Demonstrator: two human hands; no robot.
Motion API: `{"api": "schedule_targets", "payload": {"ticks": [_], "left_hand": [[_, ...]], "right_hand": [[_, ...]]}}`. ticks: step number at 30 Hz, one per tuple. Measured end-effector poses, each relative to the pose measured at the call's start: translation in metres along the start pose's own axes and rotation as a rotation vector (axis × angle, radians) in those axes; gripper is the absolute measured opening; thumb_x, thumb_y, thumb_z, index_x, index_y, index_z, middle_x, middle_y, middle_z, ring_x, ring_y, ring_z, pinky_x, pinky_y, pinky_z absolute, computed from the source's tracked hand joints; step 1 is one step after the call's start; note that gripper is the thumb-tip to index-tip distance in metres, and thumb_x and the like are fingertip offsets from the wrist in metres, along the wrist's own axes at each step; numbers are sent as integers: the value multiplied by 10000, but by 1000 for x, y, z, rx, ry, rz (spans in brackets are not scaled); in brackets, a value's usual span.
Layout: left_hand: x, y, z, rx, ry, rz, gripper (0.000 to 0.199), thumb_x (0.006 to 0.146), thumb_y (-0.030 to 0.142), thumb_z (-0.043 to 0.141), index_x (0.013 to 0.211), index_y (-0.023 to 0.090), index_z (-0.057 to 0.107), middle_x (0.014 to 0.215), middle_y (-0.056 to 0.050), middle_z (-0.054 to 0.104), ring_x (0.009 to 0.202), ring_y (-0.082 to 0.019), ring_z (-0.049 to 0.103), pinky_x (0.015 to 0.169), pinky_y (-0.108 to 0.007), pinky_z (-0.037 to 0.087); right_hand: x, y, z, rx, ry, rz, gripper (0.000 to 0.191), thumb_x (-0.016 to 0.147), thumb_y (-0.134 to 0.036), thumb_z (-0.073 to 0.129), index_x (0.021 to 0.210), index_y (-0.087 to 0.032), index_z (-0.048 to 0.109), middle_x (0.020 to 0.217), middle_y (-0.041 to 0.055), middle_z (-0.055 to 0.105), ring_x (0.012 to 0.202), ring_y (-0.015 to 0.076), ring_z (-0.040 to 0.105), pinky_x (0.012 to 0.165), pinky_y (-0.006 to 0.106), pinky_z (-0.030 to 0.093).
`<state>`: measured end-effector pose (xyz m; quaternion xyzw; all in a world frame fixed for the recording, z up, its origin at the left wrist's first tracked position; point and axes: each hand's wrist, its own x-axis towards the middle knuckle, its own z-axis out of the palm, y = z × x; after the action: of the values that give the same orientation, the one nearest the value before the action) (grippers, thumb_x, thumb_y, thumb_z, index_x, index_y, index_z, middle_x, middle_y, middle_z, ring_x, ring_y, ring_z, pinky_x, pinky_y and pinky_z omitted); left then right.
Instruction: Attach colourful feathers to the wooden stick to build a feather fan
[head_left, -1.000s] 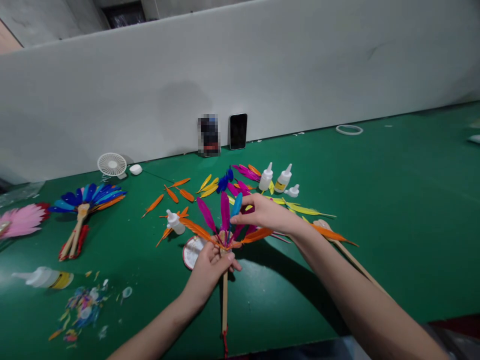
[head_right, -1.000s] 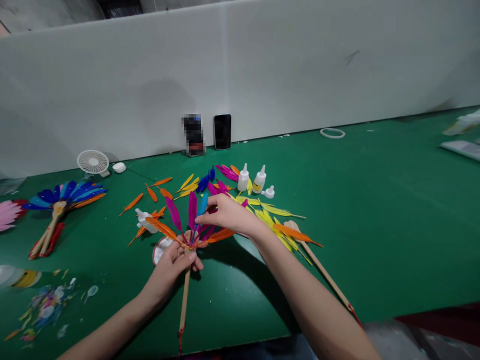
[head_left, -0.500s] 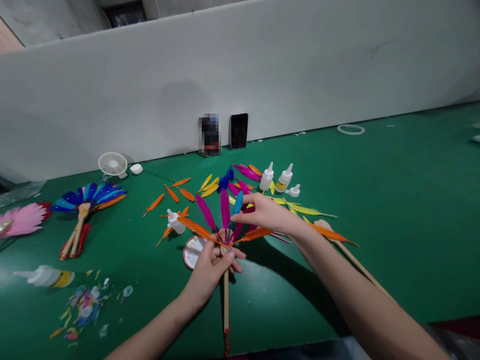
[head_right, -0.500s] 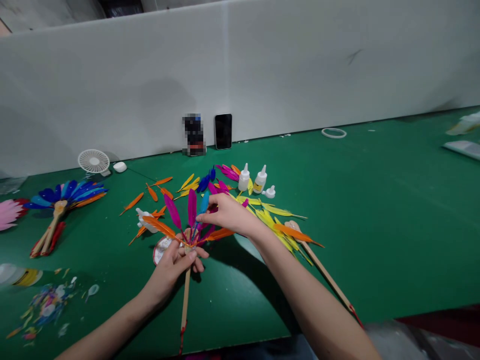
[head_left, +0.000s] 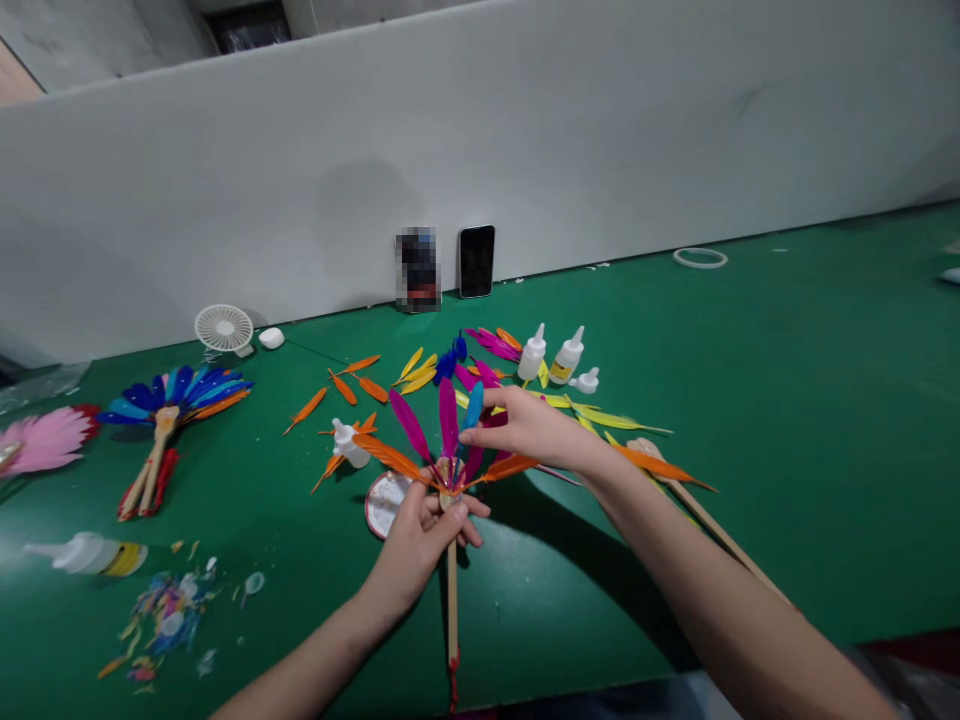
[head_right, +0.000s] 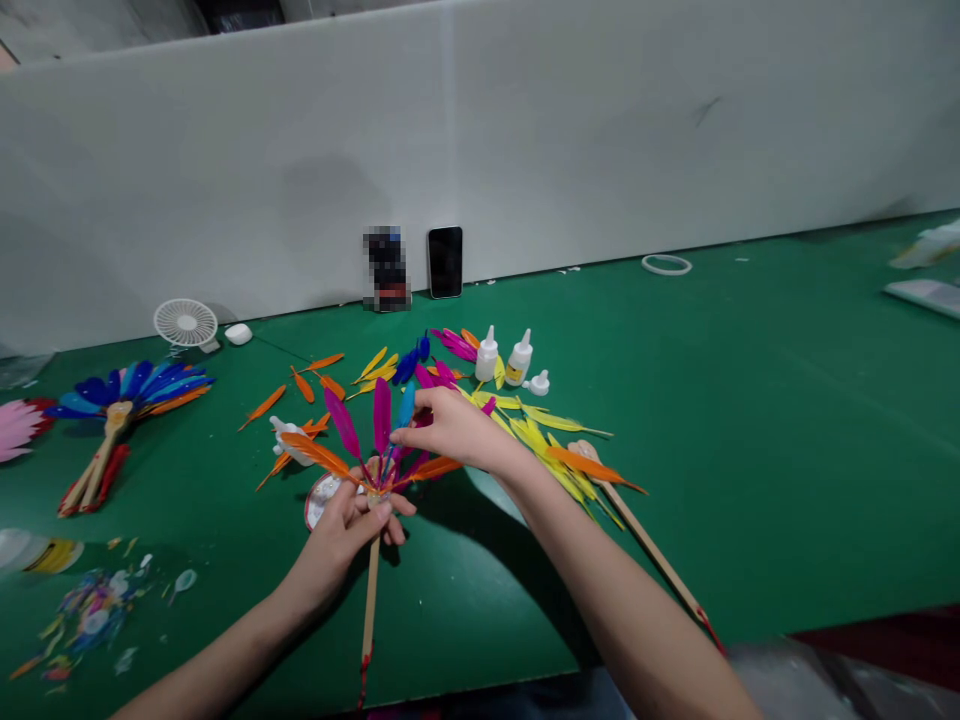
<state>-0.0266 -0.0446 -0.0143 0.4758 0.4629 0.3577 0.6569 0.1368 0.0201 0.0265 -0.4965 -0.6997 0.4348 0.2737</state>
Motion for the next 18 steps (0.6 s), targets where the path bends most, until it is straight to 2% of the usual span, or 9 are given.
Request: {"api": "schedule_targets", "payload": {"ticks": [18], "left_hand": [[0,0,1,3,17,8,353,671,399,624,868,180,429,755,-30,661,548,-112,569,544,-265,417]], "right_hand": [[0,-2,0,38,-10,1,124,693,-240,592,608,-159,552,626,3,573,592,126,509,578,267,391]]}}
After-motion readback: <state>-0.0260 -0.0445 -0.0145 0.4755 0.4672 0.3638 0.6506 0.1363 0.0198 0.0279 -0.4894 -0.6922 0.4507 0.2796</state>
